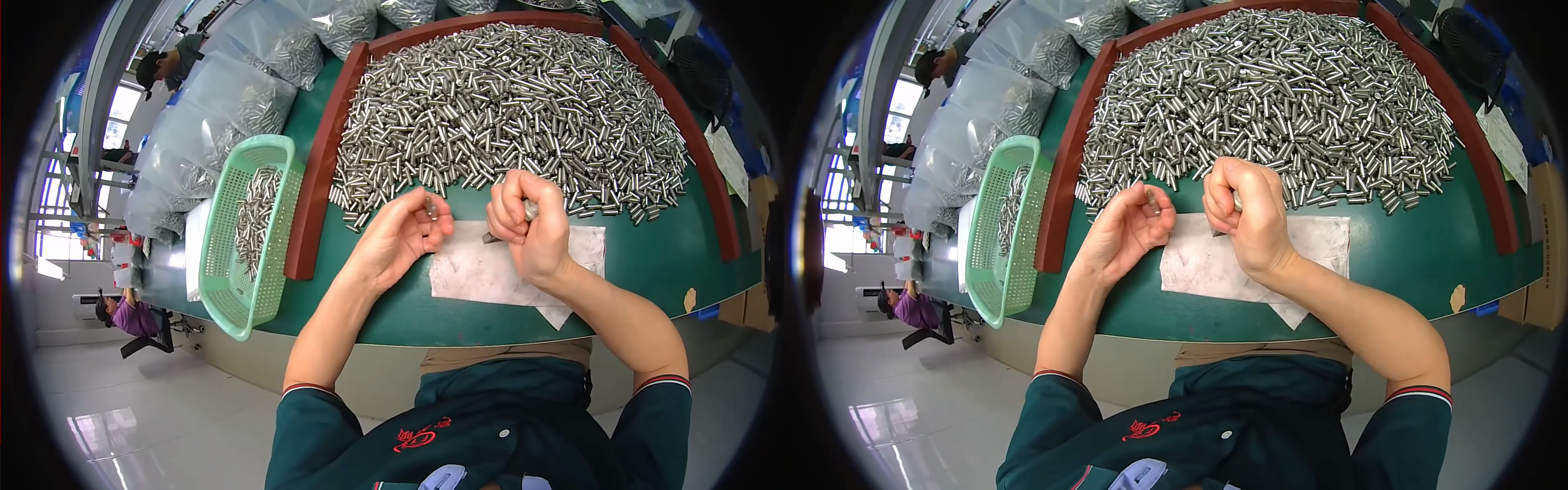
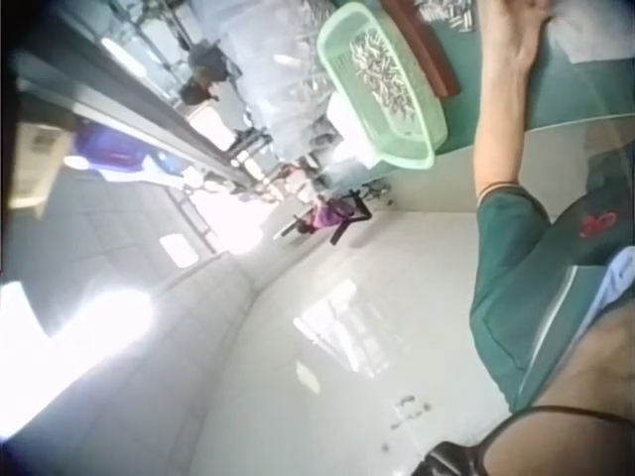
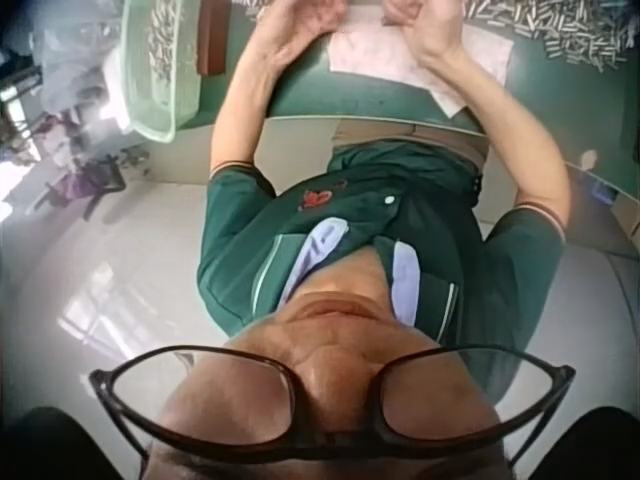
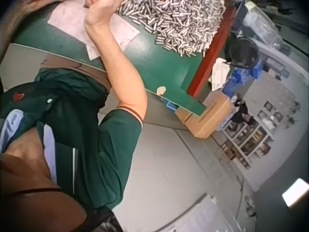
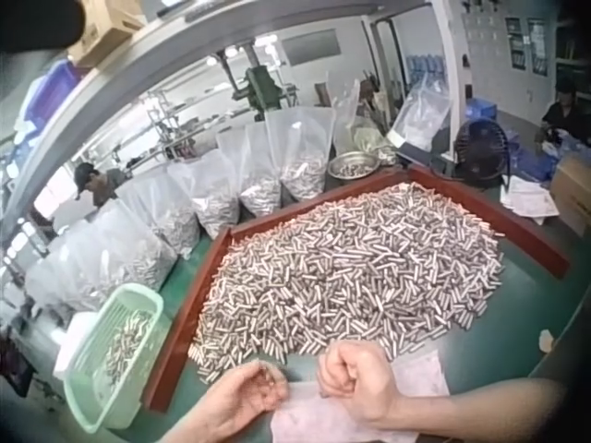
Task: A person at a manufacturing workbench manually inspects and sorts small cylindrical metal pins using a small tool.
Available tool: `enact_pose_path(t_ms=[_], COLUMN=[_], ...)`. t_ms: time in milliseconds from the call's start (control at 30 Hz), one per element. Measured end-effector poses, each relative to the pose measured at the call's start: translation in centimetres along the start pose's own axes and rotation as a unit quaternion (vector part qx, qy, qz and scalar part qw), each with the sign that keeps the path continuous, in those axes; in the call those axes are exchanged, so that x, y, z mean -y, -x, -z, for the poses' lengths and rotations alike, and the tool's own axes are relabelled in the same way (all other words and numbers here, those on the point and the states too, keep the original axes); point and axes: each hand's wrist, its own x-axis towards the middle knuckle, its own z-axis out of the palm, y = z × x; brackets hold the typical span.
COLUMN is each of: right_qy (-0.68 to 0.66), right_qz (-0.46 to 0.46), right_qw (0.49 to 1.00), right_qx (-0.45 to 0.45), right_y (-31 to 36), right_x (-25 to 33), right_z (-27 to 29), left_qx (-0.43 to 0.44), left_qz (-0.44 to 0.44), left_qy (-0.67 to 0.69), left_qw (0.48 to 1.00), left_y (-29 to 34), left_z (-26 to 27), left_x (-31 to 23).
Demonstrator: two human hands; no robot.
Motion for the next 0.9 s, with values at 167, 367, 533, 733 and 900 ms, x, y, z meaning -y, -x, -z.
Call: enact_pose_path(t_ms=[167, 367, 533, 733, 900], right_qy=[0.008, 0.007, 0.013, 0.005, 0.007], right_qz=[0.001, -0.003, -0.006, -0.009, -0.007], right_qw=[1.000, 1.000, 1.000, 1.000, 1.000], right_qx=[0.003, -0.003, -0.010, -0.016, -0.013], right_y=[0.0, 0.0, 0.0, -0.1, -0.1], right_x=[0.1, 0.0, 0.3, 0.2, 0.2], right_z=[0.0, -0.1, -0.2, -0.1, -0.3], left_qx=[-0.004, -0.149, -0.101, -0.107, -0.084], left_qz=[-0.081, -0.363, -0.385, -0.310, -0.379], left_qy=[-0.077, -0.711, -0.733, -0.740, -0.690], left_qw=[0.994, 0.583, 0.551, 0.587, 0.611], left_y=[-0.4, -1.6, -1.9, -1.5, -1.8], left_z=[1.3, 0.6, 0.7, -0.3, 0.4], left_x=[-0.2, 0.4, 0.2, 0.3, 0.7])
